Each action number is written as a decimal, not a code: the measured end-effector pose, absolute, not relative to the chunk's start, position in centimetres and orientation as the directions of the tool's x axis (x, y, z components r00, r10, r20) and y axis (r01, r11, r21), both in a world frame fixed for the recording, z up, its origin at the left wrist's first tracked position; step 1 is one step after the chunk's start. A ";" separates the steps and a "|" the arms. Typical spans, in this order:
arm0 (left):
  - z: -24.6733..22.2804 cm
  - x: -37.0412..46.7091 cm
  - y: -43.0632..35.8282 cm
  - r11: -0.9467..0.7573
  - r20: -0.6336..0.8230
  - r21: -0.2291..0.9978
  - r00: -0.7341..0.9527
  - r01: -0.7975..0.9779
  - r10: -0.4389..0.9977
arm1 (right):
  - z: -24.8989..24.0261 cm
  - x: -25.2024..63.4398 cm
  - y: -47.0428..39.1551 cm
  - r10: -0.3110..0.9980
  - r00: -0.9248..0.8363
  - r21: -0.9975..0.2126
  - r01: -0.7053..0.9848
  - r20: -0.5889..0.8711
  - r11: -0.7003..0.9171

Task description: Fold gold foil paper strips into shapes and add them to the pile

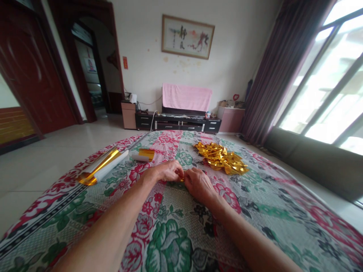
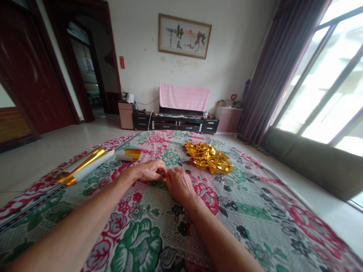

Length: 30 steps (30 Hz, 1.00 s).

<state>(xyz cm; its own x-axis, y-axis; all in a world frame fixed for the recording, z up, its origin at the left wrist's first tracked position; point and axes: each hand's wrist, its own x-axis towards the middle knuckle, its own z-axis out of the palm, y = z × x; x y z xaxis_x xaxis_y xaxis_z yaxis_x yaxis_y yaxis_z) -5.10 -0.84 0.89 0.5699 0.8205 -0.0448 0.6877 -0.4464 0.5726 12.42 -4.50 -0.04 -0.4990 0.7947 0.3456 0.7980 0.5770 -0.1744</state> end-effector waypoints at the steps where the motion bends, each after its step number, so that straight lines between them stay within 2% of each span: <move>1: 1.0 -5.1 -0.9 -0.447 -0.047 0.571 0.571 0.689 0.820 | 0.0 12.4 -4.5 0.799 -0.496 -0.170 0.803 0.341 0.571; 12: 1.3 -4.9 -1.1 -0.459 -0.045 0.547 0.572 0.700 0.819 | 0.5 12.0 -4.7 0.838 -0.472 -0.141 0.842 0.274 0.520; 23: 1.3 -5.0 -0.9 -0.506 -0.031 0.520 0.607 0.688 0.794 | 0.4 12.0 -4.7 0.827 -0.469 -0.132 0.840 0.310 0.526; 30: 1.2 -4.8 -1.2 -0.461 -0.050 0.535 0.571 0.708 0.820 | 0.4 12.1 -4.6 0.825 -0.476 -0.154 0.830 0.305 0.536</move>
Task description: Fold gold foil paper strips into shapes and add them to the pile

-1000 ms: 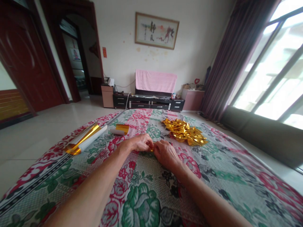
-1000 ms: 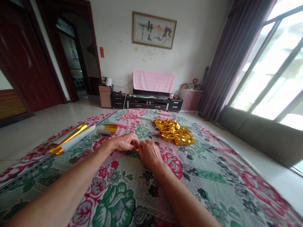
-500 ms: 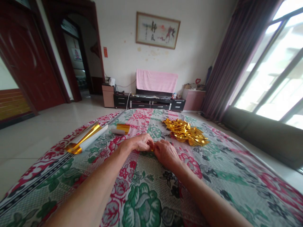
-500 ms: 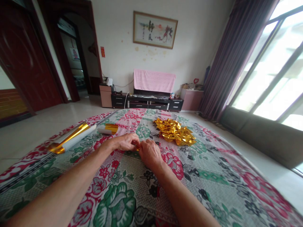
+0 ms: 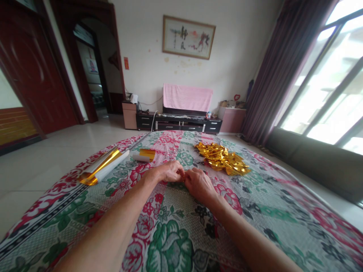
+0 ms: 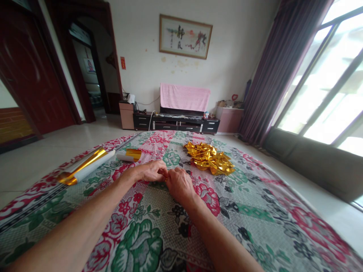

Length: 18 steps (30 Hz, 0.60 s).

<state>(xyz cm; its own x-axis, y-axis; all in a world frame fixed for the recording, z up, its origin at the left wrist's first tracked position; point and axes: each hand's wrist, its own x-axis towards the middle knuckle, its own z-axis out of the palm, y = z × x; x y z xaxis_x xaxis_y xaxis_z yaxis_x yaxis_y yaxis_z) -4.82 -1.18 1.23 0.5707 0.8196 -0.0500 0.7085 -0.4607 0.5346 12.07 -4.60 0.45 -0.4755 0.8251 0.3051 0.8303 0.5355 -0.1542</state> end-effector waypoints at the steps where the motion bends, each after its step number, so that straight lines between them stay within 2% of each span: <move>1: 1.2 -4.8 -1.2 -0.460 -0.050 0.535 0.570 0.709 0.820 | 0.4 12.1 -4.5 0.823 -0.477 -0.153 0.829 0.310 0.538; 12: 1.3 -4.6 -1.3 -0.474 -0.022 0.499 0.558 0.726 0.830 | 0.1 12.0 -4.5 0.827 -0.457 -0.139 0.843 0.327 0.520; 18: 1.6 -4.5 -1.6 -0.467 -0.029 0.494 0.550 0.733 0.834 | -0.2 12.3 -4.2 0.829 -0.444 -0.199 0.828 0.339 0.525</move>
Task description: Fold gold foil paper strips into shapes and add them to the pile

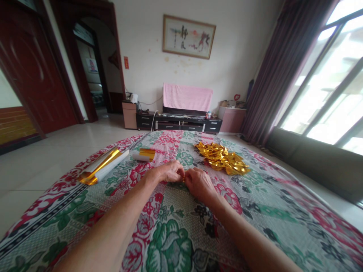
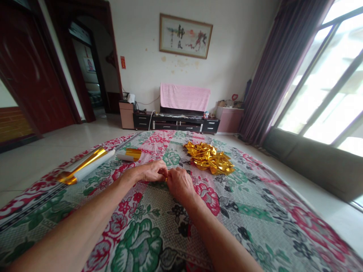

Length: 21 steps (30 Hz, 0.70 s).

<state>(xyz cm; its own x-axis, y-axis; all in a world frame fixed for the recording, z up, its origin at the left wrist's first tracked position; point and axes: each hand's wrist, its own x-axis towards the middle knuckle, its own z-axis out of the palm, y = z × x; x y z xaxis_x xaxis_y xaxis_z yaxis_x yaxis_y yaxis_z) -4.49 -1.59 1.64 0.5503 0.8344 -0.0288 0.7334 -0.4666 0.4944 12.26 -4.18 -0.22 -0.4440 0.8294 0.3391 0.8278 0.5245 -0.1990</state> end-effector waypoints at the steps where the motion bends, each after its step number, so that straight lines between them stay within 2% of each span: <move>1: 1.8 -4.4 -1.7 -0.459 -0.033 0.496 0.544 0.738 0.839 | -0.3 12.4 -4.2 0.824 -0.446 -0.213 0.819 0.350 0.533; 6: 2.7 -4.1 -2.6 -0.398 -0.050 0.506 0.486 0.766 0.873 | -0.5 13.5 -4.4 0.755 -0.496 -0.281 0.721 0.429 0.633; 12: 2.9 -3.9 -2.9 -0.387 -0.045 0.511 0.473 0.768 0.880 | -0.5 13.9 -4.6 0.719 -0.465 -0.351 0.651 0.516 0.673; 16: 2.6 -3.9 -2.6 -0.399 -0.035 0.522 0.486 0.754 0.873 | -0.5 13.9 -4.6 0.686 -0.533 -0.352 0.599 0.495 0.720; 21: 2.2 -4.0 -2.3 -0.406 -0.033 0.541 0.502 0.736 0.864 | -0.9 13.8 -4.5 0.712 -0.514 -0.380 0.610 0.479 0.696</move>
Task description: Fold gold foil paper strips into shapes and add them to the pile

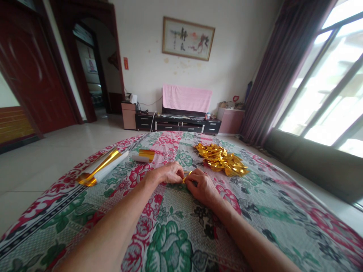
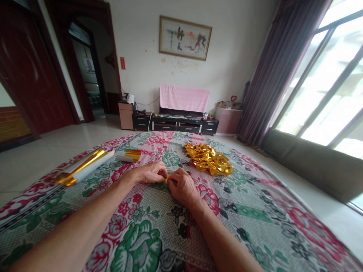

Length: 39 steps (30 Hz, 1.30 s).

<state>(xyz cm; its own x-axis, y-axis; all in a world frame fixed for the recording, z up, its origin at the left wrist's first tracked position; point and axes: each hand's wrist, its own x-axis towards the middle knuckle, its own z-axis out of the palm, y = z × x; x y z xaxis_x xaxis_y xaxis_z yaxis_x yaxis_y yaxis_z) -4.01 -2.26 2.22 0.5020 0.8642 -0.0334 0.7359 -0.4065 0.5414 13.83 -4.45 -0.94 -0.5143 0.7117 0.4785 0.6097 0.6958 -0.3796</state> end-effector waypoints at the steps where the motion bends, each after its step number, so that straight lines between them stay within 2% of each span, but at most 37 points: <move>1: 2.1 -4.1 -2.2 -0.406 -0.034 0.545 0.503 0.734 0.864 | -1.1 13.7 -4.3 0.725 -0.497 -0.390 0.619 0.477 0.682; 6: 1.6 -4.4 -1.8 -0.431 -0.016 0.551 0.525 0.715 0.851 | -1.9 13.0 -3.6 0.805 -0.377 -0.424 0.704 0.458 0.570; 13: 2.3 -4.2 -2.3 -0.433 -0.029 0.491 0.511 0.756 0.859 | -0.9 12.9 -4.1 0.863 -0.333 -0.378 0.796 0.380 0.474; 28: 3.2 -3.9 -3.1 -0.411 -0.048 0.510 0.502 0.756 0.864 | -0.6 13.9 -3.4 0.866 -0.372 -0.477 0.726 0.334 0.495; 39: 2.9 -3.9 -2.9 -0.403 -0.050 0.501 0.490 0.766 0.870 | -1.2 13.6 -3.4 0.879 -0.321 -0.449 0.766 0.353 0.460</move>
